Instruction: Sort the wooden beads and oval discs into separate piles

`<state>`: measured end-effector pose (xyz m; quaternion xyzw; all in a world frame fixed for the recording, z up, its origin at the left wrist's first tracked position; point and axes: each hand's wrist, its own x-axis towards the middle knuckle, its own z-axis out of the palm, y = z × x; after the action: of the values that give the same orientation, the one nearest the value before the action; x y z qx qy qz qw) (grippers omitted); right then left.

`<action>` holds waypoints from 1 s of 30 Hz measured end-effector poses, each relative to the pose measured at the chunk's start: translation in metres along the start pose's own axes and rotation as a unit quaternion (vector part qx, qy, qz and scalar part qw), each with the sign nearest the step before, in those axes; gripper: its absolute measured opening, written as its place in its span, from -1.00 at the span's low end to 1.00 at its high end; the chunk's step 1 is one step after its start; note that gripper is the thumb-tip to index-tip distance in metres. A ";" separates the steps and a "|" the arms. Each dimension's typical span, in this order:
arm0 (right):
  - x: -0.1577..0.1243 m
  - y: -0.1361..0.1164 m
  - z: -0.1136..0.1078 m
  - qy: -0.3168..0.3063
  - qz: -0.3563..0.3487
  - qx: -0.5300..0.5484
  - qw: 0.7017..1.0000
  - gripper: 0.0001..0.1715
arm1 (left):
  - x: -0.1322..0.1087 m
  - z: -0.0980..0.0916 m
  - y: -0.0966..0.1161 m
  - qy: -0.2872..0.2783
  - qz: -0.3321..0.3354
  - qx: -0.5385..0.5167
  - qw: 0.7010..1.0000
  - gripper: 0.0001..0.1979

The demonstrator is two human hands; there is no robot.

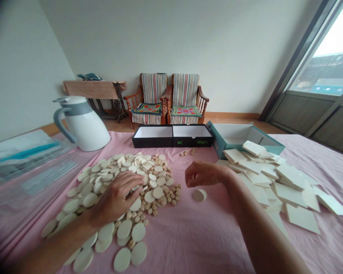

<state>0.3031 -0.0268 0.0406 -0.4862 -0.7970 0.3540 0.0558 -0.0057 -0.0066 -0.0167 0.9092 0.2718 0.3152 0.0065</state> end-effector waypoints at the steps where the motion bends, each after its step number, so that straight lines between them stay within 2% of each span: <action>1: -0.002 0.002 -0.001 0.007 0.011 -0.012 1.000 -0.87 | 0.000 0.000 0.000 0.000 0.001 0.000 1.000 -0.85; 4: 0.004 0.002 0.008 0.050 0.045 -0.039 0.997 -0.85 | 0.001 0.000 0.001 0.001 0.003 0.001 1.000 -0.85; 8: 0.021 -0.006 0.027 0.060 0.068 -0.094 0.991 -0.74 | 0.001 -0.001 0.001 0.006 0.005 0.004 1.000 -0.86; 13: 0.030 0.002 0.034 0.076 0.070 -0.141 0.985 -0.86 | 0.001 -0.001 0.001 0.006 0.005 0.007 1.000 -0.86; 15: 0.032 0.012 0.031 0.147 0.114 -0.150 0.971 -0.84 | 0.001 -0.001 0.002 0.005 0.007 0.006 1.000 -0.85; 18: 0.033 0.023 0.026 0.313 0.172 -0.145 0.923 -0.75 | 0.002 -0.001 0.002 0.003 0.006 0.001 1.000 -0.85; 19: 0.033 0.024 0.025 0.343 0.171 -0.137 0.913 -0.75 | 0.002 -0.001 0.002 0.002 0.005 0.000 1.000 -0.84; 20: 0.033 0.024 0.024 0.348 0.162 -0.128 0.914 -0.77 | 0.002 -0.001 0.002 0.002 0.004 0.000 1.000 -0.84; 21: 0.032 0.022 0.023 0.326 0.144 -0.119 0.927 -0.81 | 0.002 -0.001 0.002 0.000 0.003 0.000 1.000 -0.84; 23: 0.031 0.015 0.025 0.234 0.095 -0.093 0.963 -0.89 | 0.002 -0.001 0.001 -0.001 0.002 0.001 1.000 -0.84; 25: 0.030 0.006 0.028 0.146 0.059 -0.065 0.985 -0.92 | 0.002 -0.001 0.001 0.001 0.004 0.003 1.000 -0.84; 27: 0.032 -0.002 0.033 0.113 0.052 -0.059 0.990 -0.86 | 0.002 -0.001 0.001 0.003 0.005 0.007 1.000 -0.85; 30: 0.036 -0.009 0.039 0.112 0.064 -0.088 0.988 -0.80 | 0.001 -0.001 0.001 0.000 0.005 0.010 1.000 -0.84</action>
<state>0.2604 -0.0200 0.0083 -0.5759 -0.7810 0.2285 0.0783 -0.0052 -0.0070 -0.0150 0.9106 0.2708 0.3123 -0.0039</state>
